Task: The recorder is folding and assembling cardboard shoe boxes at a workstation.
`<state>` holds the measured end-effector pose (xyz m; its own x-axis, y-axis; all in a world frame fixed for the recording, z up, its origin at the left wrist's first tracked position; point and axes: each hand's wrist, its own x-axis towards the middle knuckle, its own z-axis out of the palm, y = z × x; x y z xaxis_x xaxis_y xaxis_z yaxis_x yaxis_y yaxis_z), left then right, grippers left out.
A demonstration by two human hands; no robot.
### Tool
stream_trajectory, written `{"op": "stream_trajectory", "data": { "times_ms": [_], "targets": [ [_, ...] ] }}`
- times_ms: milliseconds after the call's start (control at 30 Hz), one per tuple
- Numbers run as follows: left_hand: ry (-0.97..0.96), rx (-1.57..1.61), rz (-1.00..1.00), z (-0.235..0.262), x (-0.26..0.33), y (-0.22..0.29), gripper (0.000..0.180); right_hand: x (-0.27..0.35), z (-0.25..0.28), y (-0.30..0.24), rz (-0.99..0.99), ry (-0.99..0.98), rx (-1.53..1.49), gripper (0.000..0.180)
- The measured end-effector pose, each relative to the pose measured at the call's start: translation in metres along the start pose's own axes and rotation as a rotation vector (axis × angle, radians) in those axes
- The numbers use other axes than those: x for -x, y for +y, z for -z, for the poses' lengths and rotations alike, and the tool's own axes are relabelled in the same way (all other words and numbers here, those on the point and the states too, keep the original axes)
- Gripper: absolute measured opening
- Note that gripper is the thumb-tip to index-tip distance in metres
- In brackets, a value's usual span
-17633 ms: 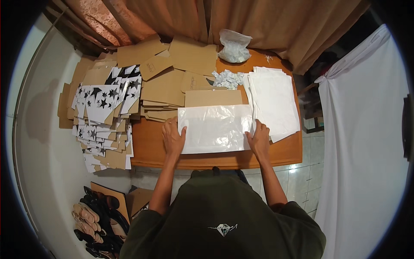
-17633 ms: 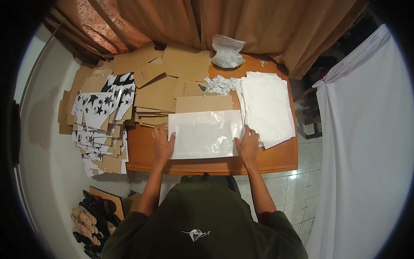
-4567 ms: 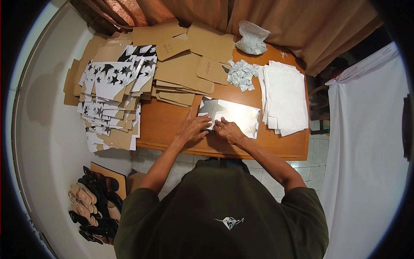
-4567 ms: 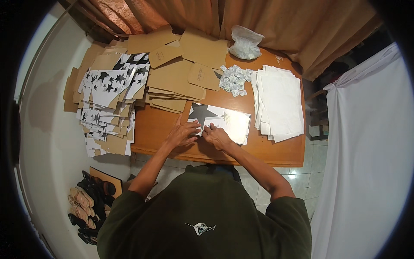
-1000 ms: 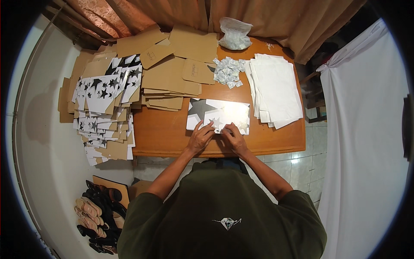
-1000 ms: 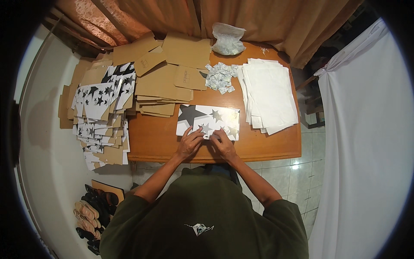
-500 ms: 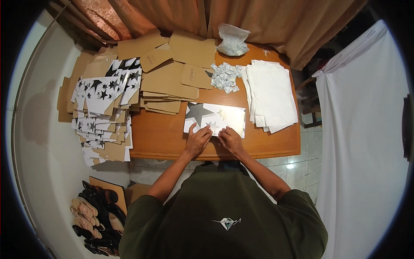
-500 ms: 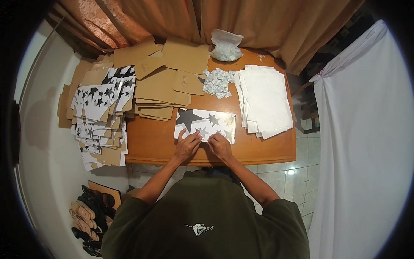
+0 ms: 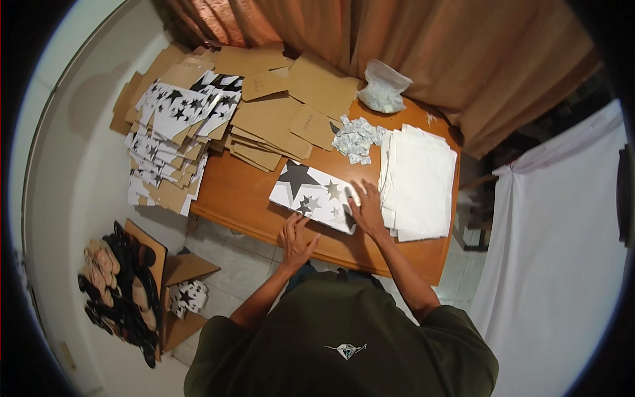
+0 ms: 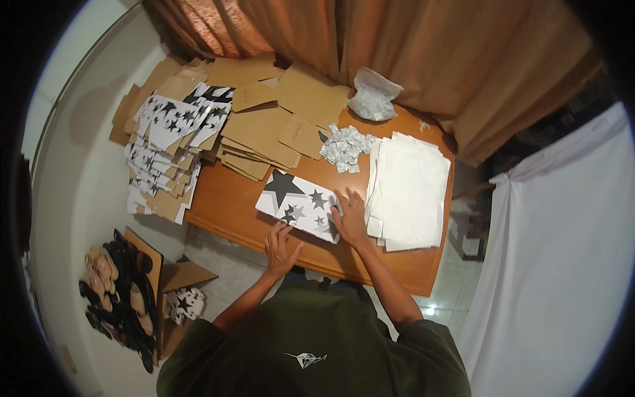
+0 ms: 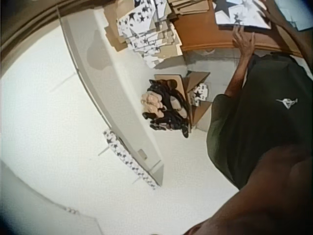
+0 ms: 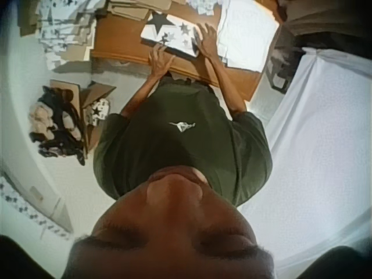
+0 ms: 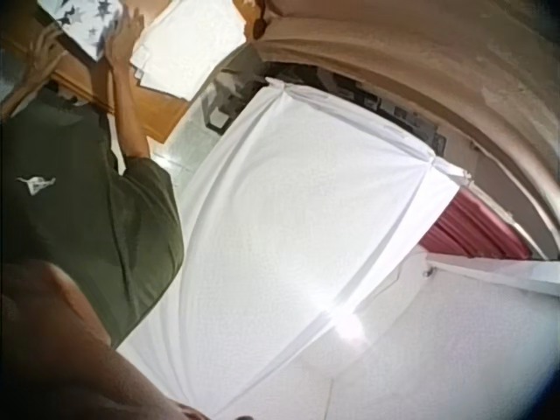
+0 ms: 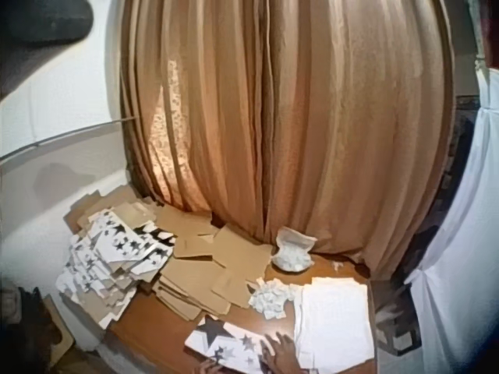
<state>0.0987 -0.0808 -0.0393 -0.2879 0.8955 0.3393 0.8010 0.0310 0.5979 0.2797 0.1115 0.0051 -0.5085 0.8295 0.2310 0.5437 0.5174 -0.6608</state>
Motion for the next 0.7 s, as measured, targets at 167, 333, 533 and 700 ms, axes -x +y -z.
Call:
{"op": "stream_trajectory", "data": {
  "times_ms": [167,333,533,700],
  "targets": [
    [-0.179,0.124,0.503,-0.068,0.02,0.079,0.119,-0.02,0.023,0.078,-0.281,-0.515,-0.12,0.1],
    [-0.075,0.042,0.714,-0.079,0.015,0.135,0.143,-0.019,0.032,0.078,-0.03,-0.542,-0.178,0.111],
    [0.292,0.213,0.779,-0.046,0.011,0.145,0.117,-0.018,0.064,0.031,0.27,-0.669,-0.43,0.103],
    [0.591,0.117,0.581,0.016,0.02,0.175,0.085,-0.006,0.078,-0.05,0.48,-0.546,-0.571,0.076]
  ]
}}
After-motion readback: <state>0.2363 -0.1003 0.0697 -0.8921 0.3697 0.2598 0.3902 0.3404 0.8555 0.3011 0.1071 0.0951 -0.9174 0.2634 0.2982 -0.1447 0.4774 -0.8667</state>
